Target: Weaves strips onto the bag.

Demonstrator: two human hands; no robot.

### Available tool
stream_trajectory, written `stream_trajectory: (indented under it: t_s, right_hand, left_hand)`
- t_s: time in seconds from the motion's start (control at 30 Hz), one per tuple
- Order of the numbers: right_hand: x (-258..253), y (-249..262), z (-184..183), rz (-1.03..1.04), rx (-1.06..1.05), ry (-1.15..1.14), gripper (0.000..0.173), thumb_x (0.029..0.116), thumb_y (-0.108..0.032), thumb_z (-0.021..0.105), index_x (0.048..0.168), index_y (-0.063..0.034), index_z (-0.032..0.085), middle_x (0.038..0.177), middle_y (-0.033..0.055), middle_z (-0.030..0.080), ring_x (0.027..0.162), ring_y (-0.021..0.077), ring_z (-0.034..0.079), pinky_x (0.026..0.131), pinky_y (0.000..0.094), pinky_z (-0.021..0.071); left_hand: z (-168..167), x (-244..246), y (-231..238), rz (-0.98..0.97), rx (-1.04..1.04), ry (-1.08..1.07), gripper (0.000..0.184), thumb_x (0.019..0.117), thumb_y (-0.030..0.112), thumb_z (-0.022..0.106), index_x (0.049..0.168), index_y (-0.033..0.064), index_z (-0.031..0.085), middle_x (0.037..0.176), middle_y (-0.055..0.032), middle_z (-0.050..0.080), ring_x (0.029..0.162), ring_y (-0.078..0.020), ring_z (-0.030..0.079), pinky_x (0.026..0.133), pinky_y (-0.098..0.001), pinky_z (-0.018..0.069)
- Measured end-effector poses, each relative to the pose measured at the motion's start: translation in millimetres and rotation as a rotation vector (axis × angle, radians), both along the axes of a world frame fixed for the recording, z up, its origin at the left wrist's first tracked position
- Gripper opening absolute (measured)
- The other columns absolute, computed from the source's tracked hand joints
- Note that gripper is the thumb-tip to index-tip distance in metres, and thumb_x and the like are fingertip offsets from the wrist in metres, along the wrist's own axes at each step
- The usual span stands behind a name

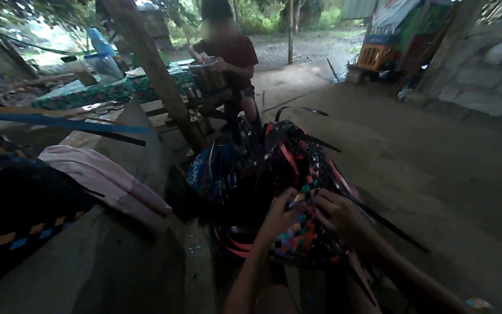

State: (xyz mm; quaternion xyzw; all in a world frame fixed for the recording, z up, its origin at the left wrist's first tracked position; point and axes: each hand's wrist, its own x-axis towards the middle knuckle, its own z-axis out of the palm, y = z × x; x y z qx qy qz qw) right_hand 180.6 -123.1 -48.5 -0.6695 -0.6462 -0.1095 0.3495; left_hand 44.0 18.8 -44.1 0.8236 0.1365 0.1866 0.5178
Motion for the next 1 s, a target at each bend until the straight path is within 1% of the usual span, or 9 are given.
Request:
stream_trajectory:
  t_s: [0.1,0.27,0.43,0.53,0.63,0.73,0.83,0.93,1.0]
  right_hand:
    - [7,-8,-1,0.066,-0.049,0.056,0.025,0.0916,-0.004,0.065,0.115,0.0053,0.07,0.107,0.0221,0.068,0.091,0.0332,0.071,0.08,0.0424,0.0602]
    - [-1,7,-11,-0.105,0.251,0.026,0.016,0.0888,-0.002,0.06,0.095,0.0068,0.071,0.089,0.02,0.069,0.077,0.0294,0.07,0.071,0.0357,0.0595]
    - [6,-2,-18,-0.105,-0.013,0.333,0.027,0.0948,-0.013,0.067,0.107,0.0105,0.066,0.103,0.0242,0.068,0.09,0.0319,0.068,0.081,0.0416,0.058]
    - [-2,-5,-7,-0.31,-0.341,0.683,0.042,0.101,-0.03,0.065,0.115,0.0102,0.065,0.1,0.025,0.068,0.093,0.0346,0.068,0.088,0.0498,0.0537]
    - [-9,4,-14,-0.292,-0.424,0.885,0.036,0.1084,-0.026,0.05,0.108,0.0066,0.067,0.084,0.015,0.064,0.073,0.0214,0.062,0.073,0.0391,0.0535]
    - [-22,3,-24,-0.241,-0.243,0.997,0.033,0.1087,-0.02,0.046,0.099,0.0053,0.065,0.073,0.0045,0.053,0.062,0.0092,0.049,0.062,0.0273,0.0453]
    - [-27,-6,-27,-0.223,-0.255,1.0,0.032,0.1089,-0.017,0.045,0.094,0.0053,0.062,0.073,0.0036,0.049,0.064,0.0089,0.046,0.063,0.0264,0.0419]
    - [-19,-7,-30,-0.182,-0.214,1.102,0.028,0.1073,-0.014,0.047,0.096,0.0054,0.064,0.07,0.0025,0.049,0.059,0.008,0.046,0.059,0.0257,0.0425]
    - [-22,-11,-29,-0.106,-0.159,1.162,0.026,0.1053,-0.013,0.047,0.083,-0.0047,0.056,0.061,-0.0058,0.042,0.051,0.0014,0.041,0.051,0.0184,0.0381]
  left_hand:
    - [0,0,3,0.039,-0.12,0.032,0.029,0.1018,0.013,0.059,0.124,-0.0047,0.056,0.091,-0.0048,0.064,0.076,-0.0043,0.058,0.073,-0.0242,0.0505]
    - [-2,9,-7,-0.021,-0.089,-0.073,0.02,0.1008,0.01,0.058,0.115,-0.0049,0.058,0.085,-0.0011,0.059,0.074,-0.0012,0.056,0.072,-0.02,0.05]
    - [8,16,-9,0.151,0.095,0.148,0.033,0.1034,0.023,0.058,0.124,-0.0029,0.06,0.091,-0.0138,0.064,0.079,-0.0199,0.061,0.075,-0.0379,0.0522]
    - [15,26,-26,0.323,0.344,0.258,0.045,0.1041,0.039,0.057,0.127,0.0002,0.063,0.094,-0.0198,0.07,0.093,-0.0352,0.068,0.093,-0.0537,0.0494]
    - [11,36,-41,0.494,0.554,0.208,0.049,0.1008,0.041,0.061,0.124,-0.0018,0.067,0.1,-0.0216,0.074,0.101,-0.0399,0.07,0.099,-0.0586,0.0459]
    - [22,38,-27,0.481,0.435,0.245,0.046,0.1024,0.036,0.061,0.127,-0.0026,0.065,0.111,-0.0228,0.071,0.111,-0.0405,0.066,0.106,-0.0588,0.0408]
    - [6,44,-10,0.487,0.445,0.138,0.044,0.0994,0.035,0.065,0.124,-0.0022,0.066,0.106,-0.0208,0.072,0.108,-0.0403,0.066,0.108,-0.0601,0.0387]
    - [2,46,-24,0.454,0.507,0.164,0.072,0.091,0.047,0.073,0.139,-0.0041,0.057,0.127,-0.0207,0.069,0.125,-0.0411,0.06,0.12,-0.061,0.0251]
    - [-2,46,-23,0.45,0.36,0.166,0.07,0.0905,0.042,0.075,0.139,-0.0036,0.055,0.123,-0.0234,0.067,0.121,-0.0416,0.06,0.113,-0.0597,0.0357]
